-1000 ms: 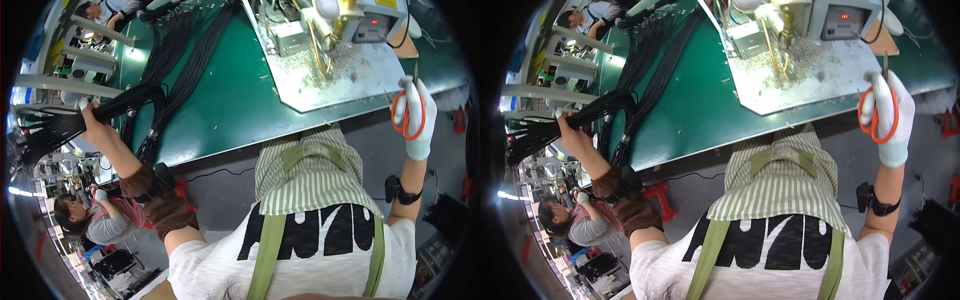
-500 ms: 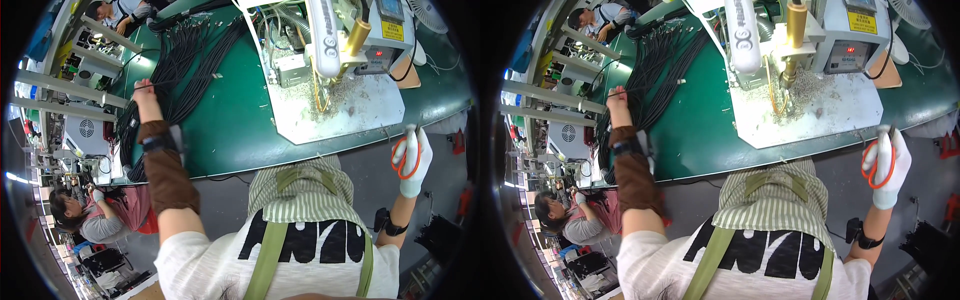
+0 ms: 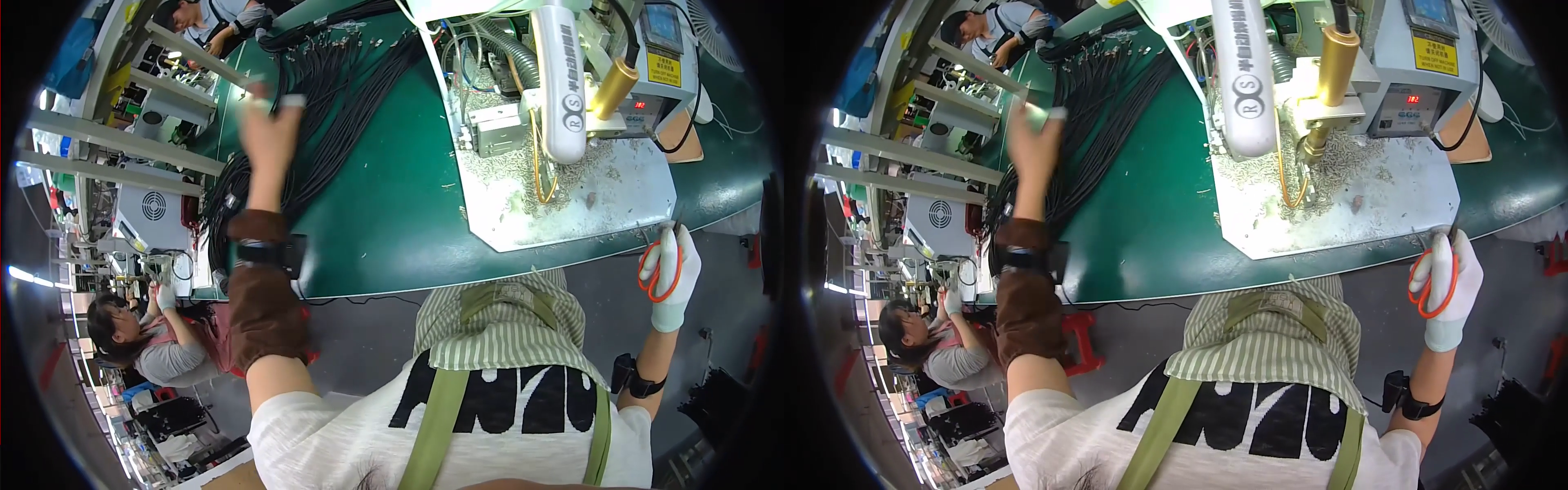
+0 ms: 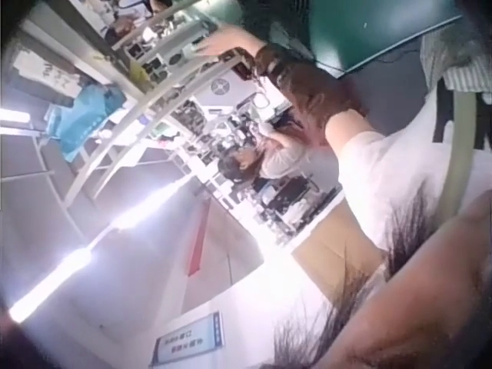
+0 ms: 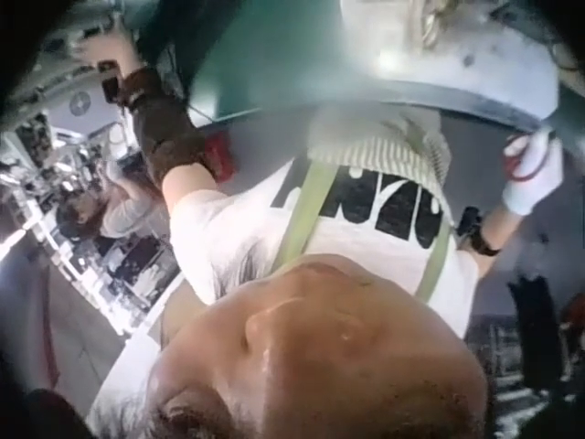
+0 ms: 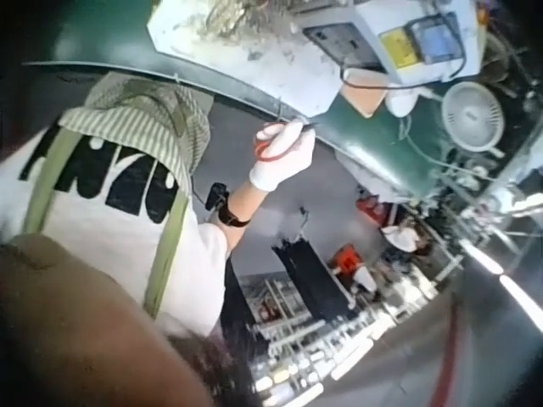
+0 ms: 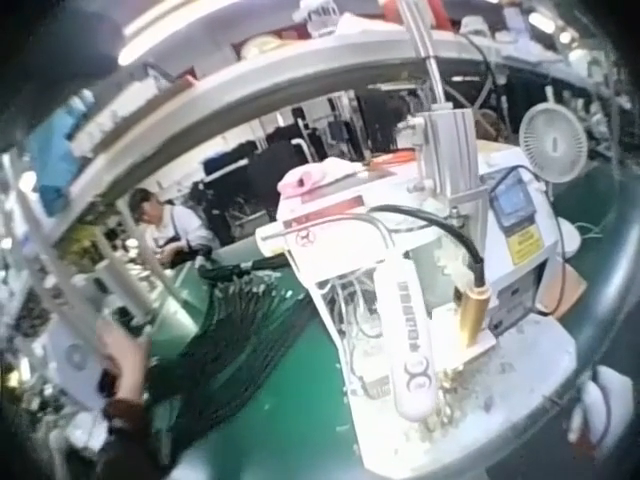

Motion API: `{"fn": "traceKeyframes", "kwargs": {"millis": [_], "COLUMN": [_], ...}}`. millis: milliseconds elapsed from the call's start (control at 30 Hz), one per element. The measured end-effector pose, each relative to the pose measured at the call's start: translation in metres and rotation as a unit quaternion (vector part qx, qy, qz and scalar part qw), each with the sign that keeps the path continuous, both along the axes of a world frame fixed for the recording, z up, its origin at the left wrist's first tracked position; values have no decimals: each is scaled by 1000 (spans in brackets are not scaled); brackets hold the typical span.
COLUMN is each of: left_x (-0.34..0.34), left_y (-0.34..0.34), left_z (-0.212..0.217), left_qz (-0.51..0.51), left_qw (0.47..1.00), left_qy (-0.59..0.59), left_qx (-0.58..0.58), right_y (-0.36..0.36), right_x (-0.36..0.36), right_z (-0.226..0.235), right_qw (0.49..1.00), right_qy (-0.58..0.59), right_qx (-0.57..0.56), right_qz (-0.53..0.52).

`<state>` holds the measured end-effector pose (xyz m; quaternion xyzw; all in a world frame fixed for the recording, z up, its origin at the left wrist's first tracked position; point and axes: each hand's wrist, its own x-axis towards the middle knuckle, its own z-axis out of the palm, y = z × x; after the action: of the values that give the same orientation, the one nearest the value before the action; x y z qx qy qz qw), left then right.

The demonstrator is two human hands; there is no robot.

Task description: Trimming excess ends from black wire bundles using scissors at a manual assembly station.

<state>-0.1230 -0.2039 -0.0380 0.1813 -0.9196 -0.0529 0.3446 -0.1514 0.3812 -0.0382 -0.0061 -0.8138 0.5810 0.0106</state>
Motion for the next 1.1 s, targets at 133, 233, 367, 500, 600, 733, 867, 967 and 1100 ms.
{"fn": "traceKeyframes", "kwargs": {"millis": [133, 233, 367, 500, 600, 733, 867, 967, 1100], "left_x": [-55, -82, -95, -113, -122, -119, -114, -117, -126], "left_y": [56, 88, 93, 114, 111, 100, 118, 113, 116], "left_z": [-86, -70, -50, -63, -56, -45, -43, -50, -49], "left_qz": [-26, 54, -13, 48, 55, 26, 3, 24, 31], "left_qw": [994, 974, 924, 944, 935, 919, 916, 924, 928], "left_qy": [-100, -204, -338, -323, -343, -378, -388, -375, -370], "left_qx": [-18, 81, 176, 45, 70, 113, 101, 67, 42], "right_y": [-17, -16, -9, -11, -16, -15, -10, -10, -7], "right_x": [5, 12, 19, 19, 21, 22, 25, 25, 26], "right_z": [19, 19, 11, 5, 7, 7, 7, 6, -1], "right_qw": [999, 999, 999, 999, 998, 997, 999, 998, 997], "right_qy": [11, 22, 29, 21, 3, 21, 11, 15, 25], "right_qx": [1, 3, 2, -20, -30, -41, -44, -49, -63], "right_qz": [46, 30, 18, 31, 48, 59, 27, 37, 43]}}
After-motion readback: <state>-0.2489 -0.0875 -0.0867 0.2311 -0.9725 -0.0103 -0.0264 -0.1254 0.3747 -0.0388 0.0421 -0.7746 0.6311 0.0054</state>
